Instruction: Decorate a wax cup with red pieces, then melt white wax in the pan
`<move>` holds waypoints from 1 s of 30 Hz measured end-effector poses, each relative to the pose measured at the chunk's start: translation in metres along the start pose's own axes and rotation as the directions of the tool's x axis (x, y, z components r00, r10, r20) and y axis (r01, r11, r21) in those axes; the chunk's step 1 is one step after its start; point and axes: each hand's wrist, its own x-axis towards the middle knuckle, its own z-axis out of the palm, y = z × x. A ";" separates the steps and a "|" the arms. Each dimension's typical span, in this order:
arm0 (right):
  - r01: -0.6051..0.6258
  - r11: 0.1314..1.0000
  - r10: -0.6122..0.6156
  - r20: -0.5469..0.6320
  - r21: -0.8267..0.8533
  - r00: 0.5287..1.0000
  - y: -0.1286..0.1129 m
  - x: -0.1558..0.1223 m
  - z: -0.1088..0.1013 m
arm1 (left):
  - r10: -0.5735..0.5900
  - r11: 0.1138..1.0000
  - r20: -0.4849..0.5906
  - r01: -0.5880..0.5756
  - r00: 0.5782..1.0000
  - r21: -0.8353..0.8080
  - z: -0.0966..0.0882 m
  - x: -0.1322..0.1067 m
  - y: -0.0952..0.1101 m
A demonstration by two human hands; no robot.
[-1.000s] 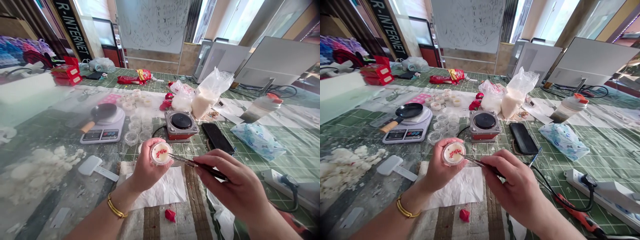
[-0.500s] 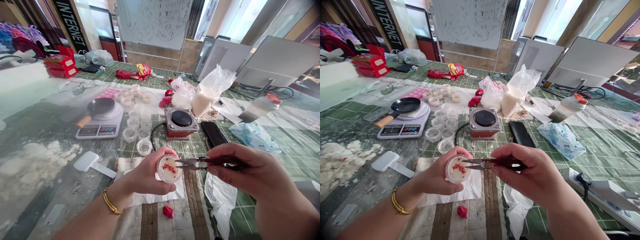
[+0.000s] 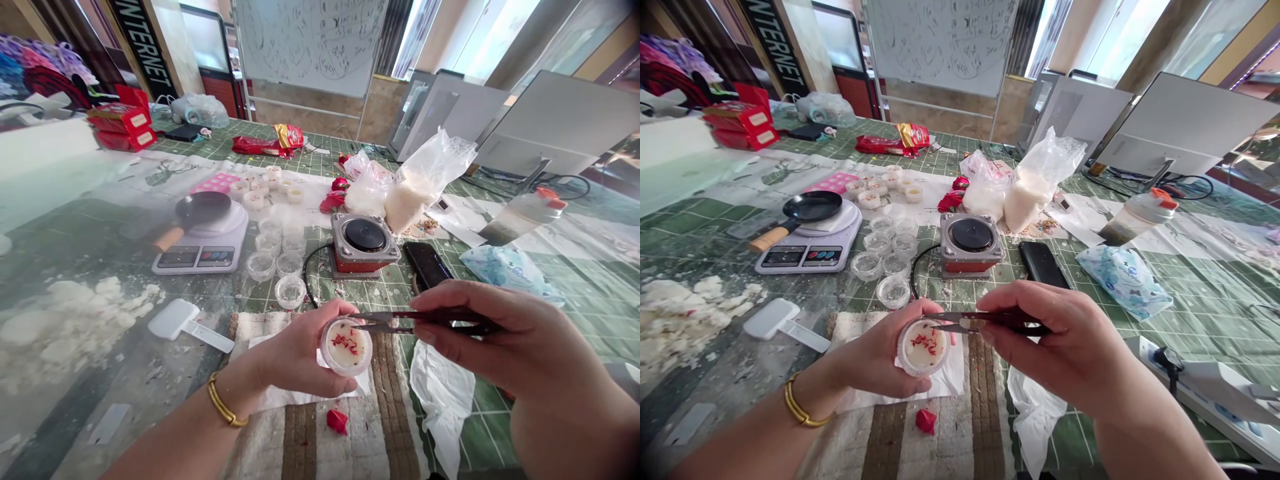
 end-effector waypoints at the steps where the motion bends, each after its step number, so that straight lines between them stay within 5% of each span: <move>1: 0.011 1.000 -0.011 0.006 0.013 1.000 -0.001 0.000 0.001 | -0.004 1.000 0.008 0.004 1.000 -0.010 0.000 0.000 0.000; 9: 0.036 0.985 -0.056 0.117 0.167 0.992 -0.006 -0.004 0.006 | 0.013 1.000 -0.007 -0.013 1.000 -0.015 0.000 0.001 0.002; 15: 0.021 0.989 -0.027 0.038 0.146 0.999 -0.003 -0.002 0.008 | 0.027 1.000 -0.008 -0.027 1.000 0.016 0.000 0.001 0.000; 21: 0.111 0.976 -0.130 0.088 0.190 0.988 0.004 -0.003 0.013 | 0.040 0.999 0.008 -0.040 0.999 0.006 0.000 0.002 0.001; 30: -0.003 0.986 0.009 -0.036 0.164 0.999 -0.003 -0.003 0.010 | 0.041 0.999 -0.003 -0.041 0.999 0.005 0.000 0.001 -0.001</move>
